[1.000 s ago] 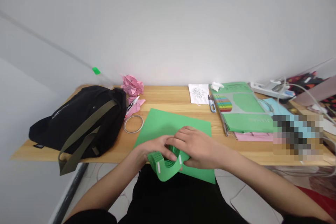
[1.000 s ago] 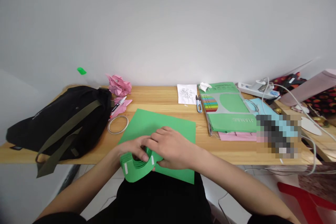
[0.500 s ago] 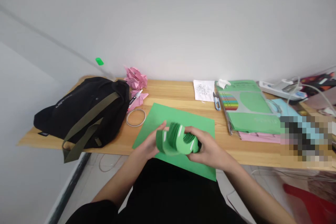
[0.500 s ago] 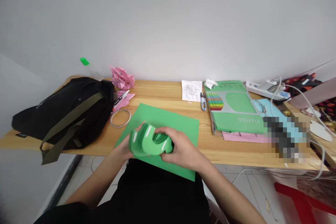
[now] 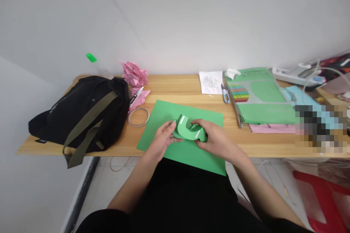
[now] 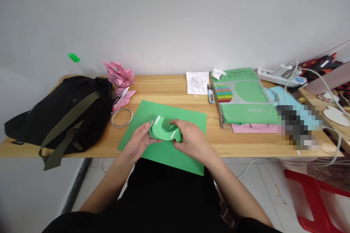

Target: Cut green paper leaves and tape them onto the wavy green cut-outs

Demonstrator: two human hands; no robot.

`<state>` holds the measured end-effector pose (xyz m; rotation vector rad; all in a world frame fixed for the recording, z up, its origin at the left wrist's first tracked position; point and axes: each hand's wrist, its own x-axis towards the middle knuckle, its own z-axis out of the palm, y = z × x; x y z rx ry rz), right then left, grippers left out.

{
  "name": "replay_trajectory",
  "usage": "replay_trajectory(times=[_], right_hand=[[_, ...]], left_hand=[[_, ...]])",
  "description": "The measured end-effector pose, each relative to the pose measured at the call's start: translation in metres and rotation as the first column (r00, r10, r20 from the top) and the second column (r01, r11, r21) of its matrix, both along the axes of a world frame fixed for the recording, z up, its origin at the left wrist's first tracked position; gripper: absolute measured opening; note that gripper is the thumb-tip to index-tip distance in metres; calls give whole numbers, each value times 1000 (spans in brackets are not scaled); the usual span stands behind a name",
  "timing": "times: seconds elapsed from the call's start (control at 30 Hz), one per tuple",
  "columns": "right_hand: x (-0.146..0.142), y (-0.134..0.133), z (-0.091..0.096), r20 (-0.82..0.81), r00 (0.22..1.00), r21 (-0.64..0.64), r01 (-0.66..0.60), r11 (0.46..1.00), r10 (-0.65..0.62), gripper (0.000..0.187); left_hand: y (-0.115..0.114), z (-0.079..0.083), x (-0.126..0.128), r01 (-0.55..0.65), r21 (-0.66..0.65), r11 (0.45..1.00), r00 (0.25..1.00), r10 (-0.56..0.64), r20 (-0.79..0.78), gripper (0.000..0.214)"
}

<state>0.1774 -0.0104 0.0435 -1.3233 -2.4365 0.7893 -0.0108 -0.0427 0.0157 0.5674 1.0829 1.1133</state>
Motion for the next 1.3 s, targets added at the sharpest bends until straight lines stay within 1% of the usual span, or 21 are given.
replay_trajectory(times=[0.07, 0.13, 0.2, 0.27, 0.33, 0.4, 0.43, 0.47, 0.5, 0.53, 0.57, 0.6, 0.63, 0.67, 0.7, 0.77, 0.83, 0.9, 0.97, 1.07, 1.3], right_hand=[[4, 6, 13, 182, 967, 18, -183, 983, 176, 44], [2, 12, 26, 342, 882, -10, -341, 940, 324, 40], [-4, 20, 36, 439, 799, -62, -430, 901, 411, 40], [-7, 29, 42, 459, 768, -79, -465, 882, 446, 49], [-3, 39, 42, 374, 819, -25, -460, 888, 435, 67], [7, 47, 36, 167, 923, 63, -360, 931, 346, 78], [13, 50, 30, 25, 966, 88, -259, 962, 257, 77], [18, 51, 23, -121, 984, 78, -125, 989, 134, 72], [22, 51, 15, -257, 966, 30, 30, 999, -21, 65], [23, 49, 6, -362, 915, -54, 169, 984, -177, 61], [22, 46, -4, -431, 845, -176, 265, 948, -316, 59], [18, 43, -13, -476, 770, -313, 305, 900, -426, 58], [12, 38, -21, -502, 704, -456, 277, 846, -502, 56], [5, 34, -28, -520, 642, -584, 214, 783, -563, 54], [-3, 31, -33, -532, 584, -673, 146, 725, -612, 50], [-17, 27, -37, -535, 479, -766, 71, 639, -696, 44], [-25, 27, -37, -534, 383, -795, 76, 602, -754, 41], [-28, 30, -34, -544, 318, -799, 85, 595, -776, 42], [-28, 33, -32, -559, 299, -796, 71, 602, -774, 44], [-26, 35, -32, -565, 304, -790, 68, 609, -767, 47], [-25, 38, -32, -549, 343, -775, 131, 618, -762, 46]], left_hand=[[2, 5, -7, 95, -18, 995, 983, -96, -156, 52], [3, 9, -10, 205, -17, 979, 932, -201, -301, 52], [2, 9, -11, 270, -15, 963, 892, -256, -372, 48], [-2, 5, -10, 251, -28, 968, 899, -244, -363, 42], [-7, -1, -10, 175, -50, 983, 925, -182, -333, 38], [-13, -7, -10, 69, -64, 996, 948, -85, -306, 39], [-16, -10, -10, 10, -63, 998, 956, -28, -293, 41], [-18, -12, -10, -51, -56, 997, 959, 33, -281, 43], [-20, -14, -9, -107, -46, 993, 959, 91, -269, 45], [-21, -15, -7, -159, -34, 987, 956, 145, -257, 47], [-22, -16, -5, -204, -18, 979, 949, 193, -248, 48], [-21, -17, -2, -242, 1, 970, 941, 235, -245, 48], [-21, -18, 1, -272, 21, 962, 932, 269, -243, 48], [-20, -18, 4, -293, 42, 955, 925, 294, -242, 48], [-19, -19, 7, -303, 59, 951, 921, 308, -240, 47], [-16, -21, 12, -304, 75, 950, 919, 313, -238, 47], [-15, -24, 15, -295, 72, 953, 922, 304, -240, 46], [-14, -26, 15, -292, 68, 954, 922, 300, -245, 46], [-14, -26, 15, -286, 65, 956, 924, 293, -246, 47], [-14, -24, 13, -263, 52, 963, 937, 268, -225, 48], [-19, -23, 7, -163, -15, 987, 981, 161, -109, 46]])
